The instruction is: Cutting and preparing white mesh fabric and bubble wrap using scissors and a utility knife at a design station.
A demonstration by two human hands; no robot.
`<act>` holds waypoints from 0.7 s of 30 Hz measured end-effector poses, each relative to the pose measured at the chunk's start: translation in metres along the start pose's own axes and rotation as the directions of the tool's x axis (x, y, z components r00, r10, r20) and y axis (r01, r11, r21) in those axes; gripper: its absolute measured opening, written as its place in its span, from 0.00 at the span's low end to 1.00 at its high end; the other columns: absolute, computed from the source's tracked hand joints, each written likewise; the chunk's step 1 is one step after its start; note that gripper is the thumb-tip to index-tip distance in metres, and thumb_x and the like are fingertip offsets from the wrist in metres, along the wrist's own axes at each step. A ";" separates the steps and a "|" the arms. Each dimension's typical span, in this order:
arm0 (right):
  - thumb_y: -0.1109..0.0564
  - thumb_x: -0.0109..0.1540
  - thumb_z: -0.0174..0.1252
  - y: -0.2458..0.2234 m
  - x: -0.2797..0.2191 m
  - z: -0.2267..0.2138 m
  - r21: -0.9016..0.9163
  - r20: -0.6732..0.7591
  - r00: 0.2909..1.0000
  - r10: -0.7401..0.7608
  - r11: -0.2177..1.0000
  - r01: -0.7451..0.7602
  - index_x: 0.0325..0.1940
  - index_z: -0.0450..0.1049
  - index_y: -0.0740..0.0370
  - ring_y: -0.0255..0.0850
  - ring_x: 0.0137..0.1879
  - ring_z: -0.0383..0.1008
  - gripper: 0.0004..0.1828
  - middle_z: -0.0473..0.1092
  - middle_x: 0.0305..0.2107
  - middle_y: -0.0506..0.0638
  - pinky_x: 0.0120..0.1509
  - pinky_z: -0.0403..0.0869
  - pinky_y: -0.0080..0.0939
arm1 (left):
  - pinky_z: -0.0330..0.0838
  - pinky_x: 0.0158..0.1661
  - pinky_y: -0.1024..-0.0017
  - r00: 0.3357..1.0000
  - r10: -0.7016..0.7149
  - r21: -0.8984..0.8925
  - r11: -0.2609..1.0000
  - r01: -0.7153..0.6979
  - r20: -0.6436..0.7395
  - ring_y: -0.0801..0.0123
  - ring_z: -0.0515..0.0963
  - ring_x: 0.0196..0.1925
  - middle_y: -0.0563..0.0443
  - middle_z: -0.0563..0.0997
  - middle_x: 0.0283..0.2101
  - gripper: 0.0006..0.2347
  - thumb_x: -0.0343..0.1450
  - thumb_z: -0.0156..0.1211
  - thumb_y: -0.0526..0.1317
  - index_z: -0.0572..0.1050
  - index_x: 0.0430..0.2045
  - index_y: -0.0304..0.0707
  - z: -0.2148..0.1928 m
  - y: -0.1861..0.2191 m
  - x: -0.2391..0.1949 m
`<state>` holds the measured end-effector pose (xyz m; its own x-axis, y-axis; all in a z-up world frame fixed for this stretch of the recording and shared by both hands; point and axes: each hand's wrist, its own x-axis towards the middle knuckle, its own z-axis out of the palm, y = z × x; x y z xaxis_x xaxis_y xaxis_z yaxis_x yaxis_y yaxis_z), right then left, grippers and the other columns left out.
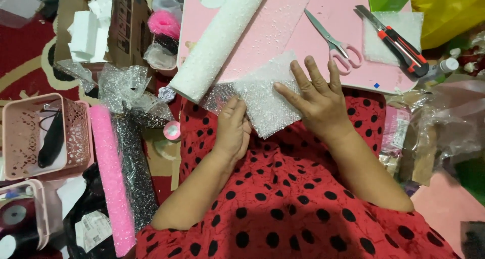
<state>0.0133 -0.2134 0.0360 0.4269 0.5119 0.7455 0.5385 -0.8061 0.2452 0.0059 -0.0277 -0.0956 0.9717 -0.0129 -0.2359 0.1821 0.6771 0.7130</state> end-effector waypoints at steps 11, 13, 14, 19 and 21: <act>0.69 0.59 0.46 -0.002 -0.002 -0.001 -0.032 0.037 0.999 -0.009 0.999 0.010 0.58 0.71 0.39 0.51 0.67 0.58 0.30 0.65 0.58 0.52 0.69 0.49 0.61 | 0.75 0.40 0.76 1.000 -0.008 0.058 0.998 0.008 0.006 0.75 0.73 0.39 0.41 0.63 0.46 0.16 0.71 0.48 0.49 0.61 0.45 0.37 0.032 0.032 -0.019; 0.67 0.60 0.46 -0.002 -0.002 0.000 -0.044 0.052 0.999 -0.015 0.999 0.017 0.59 0.71 0.41 0.51 0.67 0.58 0.28 0.65 0.59 0.53 0.69 0.49 0.61 | 0.72 0.49 0.69 0.999 -0.009 0.113 0.994 0.004 0.041 0.69 0.70 0.50 0.24 0.52 0.63 0.32 0.70 0.49 0.54 0.50 0.61 0.29 0.052 0.051 -0.032; 0.66 0.60 0.47 -0.003 -0.002 0.000 -0.046 0.051 0.999 -0.015 0.999 0.018 0.58 0.72 0.41 0.51 0.67 0.58 0.27 0.65 0.59 0.53 0.69 0.48 0.60 | 0.70 0.36 0.78 0.998 0.025 0.110 0.993 -0.030 0.052 0.76 0.70 0.36 0.41 0.61 0.43 0.19 0.68 0.55 0.45 0.59 0.47 0.33 0.068 0.064 -0.042; 0.61 0.61 0.51 -0.001 -0.007 0.000 -0.005 0.051 0.999 -0.013 1.000 0.014 0.57 0.72 0.44 0.51 0.68 0.57 0.22 0.64 0.59 0.54 0.70 0.46 0.60 | 0.73 0.29 0.79 0.994 0.092 0.042 0.995 -0.095 0.060 0.76 0.77 0.26 0.49 0.77 0.26 0.06 0.68 0.56 0.32 0.69 0.35 0.35 0.027 0.015 -0.011; 0.59 0.57 0.51 0.000 -0.006 -0.007 0.330 0.127 0.991 0.048 0.940 -0.088 0.63 0.64 0.51 0.53 0.70 0.50 0.28 0.56 0.63 0.57 0.71 0.43 0.59 | 0.70 0.40 0.79 0.982 0.187 0.096 0.977 -0.190 0.035 0.82 0.74 0.34 0.55 0.78 0.34 0.06 0.69 0.56 0.33 0.70 0.37 0.40 0.066 0.058 -0.037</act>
<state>0.0058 -0.2191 0.0356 0.5410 0.5058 0.6719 0.7081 -0.7050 -0.0394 -0.0098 -0.0365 -0.0025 0.9932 0.0884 -0.0753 0.0082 0.5932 0.8050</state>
